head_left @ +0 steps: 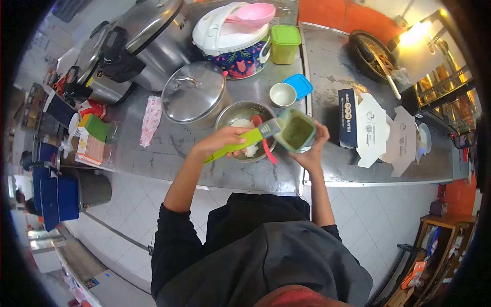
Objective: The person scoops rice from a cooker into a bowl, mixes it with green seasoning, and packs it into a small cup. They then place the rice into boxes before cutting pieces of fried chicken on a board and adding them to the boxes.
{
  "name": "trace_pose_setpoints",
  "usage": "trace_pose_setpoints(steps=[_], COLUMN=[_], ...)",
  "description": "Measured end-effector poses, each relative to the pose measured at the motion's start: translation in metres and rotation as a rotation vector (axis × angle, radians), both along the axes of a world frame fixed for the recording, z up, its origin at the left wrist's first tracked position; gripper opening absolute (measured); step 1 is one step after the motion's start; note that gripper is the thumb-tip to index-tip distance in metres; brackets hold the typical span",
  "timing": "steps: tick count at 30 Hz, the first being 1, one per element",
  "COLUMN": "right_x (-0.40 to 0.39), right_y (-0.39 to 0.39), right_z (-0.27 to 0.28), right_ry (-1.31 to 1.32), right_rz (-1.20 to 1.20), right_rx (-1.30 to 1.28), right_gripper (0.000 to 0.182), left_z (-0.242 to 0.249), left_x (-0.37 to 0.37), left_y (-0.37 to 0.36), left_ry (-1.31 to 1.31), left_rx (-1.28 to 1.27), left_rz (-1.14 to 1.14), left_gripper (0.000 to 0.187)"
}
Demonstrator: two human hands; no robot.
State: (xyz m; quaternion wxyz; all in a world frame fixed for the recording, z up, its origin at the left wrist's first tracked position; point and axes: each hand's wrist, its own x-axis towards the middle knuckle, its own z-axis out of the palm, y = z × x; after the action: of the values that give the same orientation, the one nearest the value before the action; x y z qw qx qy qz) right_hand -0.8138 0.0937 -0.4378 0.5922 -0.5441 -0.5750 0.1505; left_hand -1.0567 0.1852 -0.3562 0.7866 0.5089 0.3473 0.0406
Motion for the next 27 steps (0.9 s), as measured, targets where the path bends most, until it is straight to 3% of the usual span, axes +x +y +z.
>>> trace_pose_setpoints(steps=[4, 6, 10, 12, 15, 22, 27], right_x=[0.008, 0.009, 0.009, 0.012, 0.012, 0.007, -0.014], right_y=[0.005, 0.005, 0.005, 0.004, 0.004, 0.009, 0.014], right_z=[-0.009, -0.008, 0.003, 0.001, 0.001, -0.001, -0.007], right_ry=[0.030, 0.048, 0.071, 0.091, 0.071, 0.103, 0.164], right_rz=[-0.033, -0.038, -0.066, -0.093, -0.094, -0.116, -0.290], right_rx=[0.033, 0.021, -0.004, -0.029, -0.028, -0.034, 0.023], right_gripper=[0.095, 0.095, 0.095, 0.094, 0.094, 0.095, 0.096], left_z=[-0.012, -0.036, -0.045, -0.055, -0.036, -0.005, -0.018], left_x=[-0.044, -0.055, -0.056, -0.066, -0.068, -0.058, -0.058], left_y=[0.004, 0.001, -0.009, -0.008, -0.014, -0.020, -0.028], left_ry=[0.141, 0.409, 0.486, 0.500, 0.647, 0.799, 0.770], left_rx=[0.162, 0.457, 0.551, 0.948, 1.069, 0.968, 1.236], left_rz=[0.137, 0.137, 0.176, 0.033, 0.044, -0.100, 0.071], left_gripper=[0.047, 0.043, 0.042, 0.041, 0.039, 0.039, 0.040])
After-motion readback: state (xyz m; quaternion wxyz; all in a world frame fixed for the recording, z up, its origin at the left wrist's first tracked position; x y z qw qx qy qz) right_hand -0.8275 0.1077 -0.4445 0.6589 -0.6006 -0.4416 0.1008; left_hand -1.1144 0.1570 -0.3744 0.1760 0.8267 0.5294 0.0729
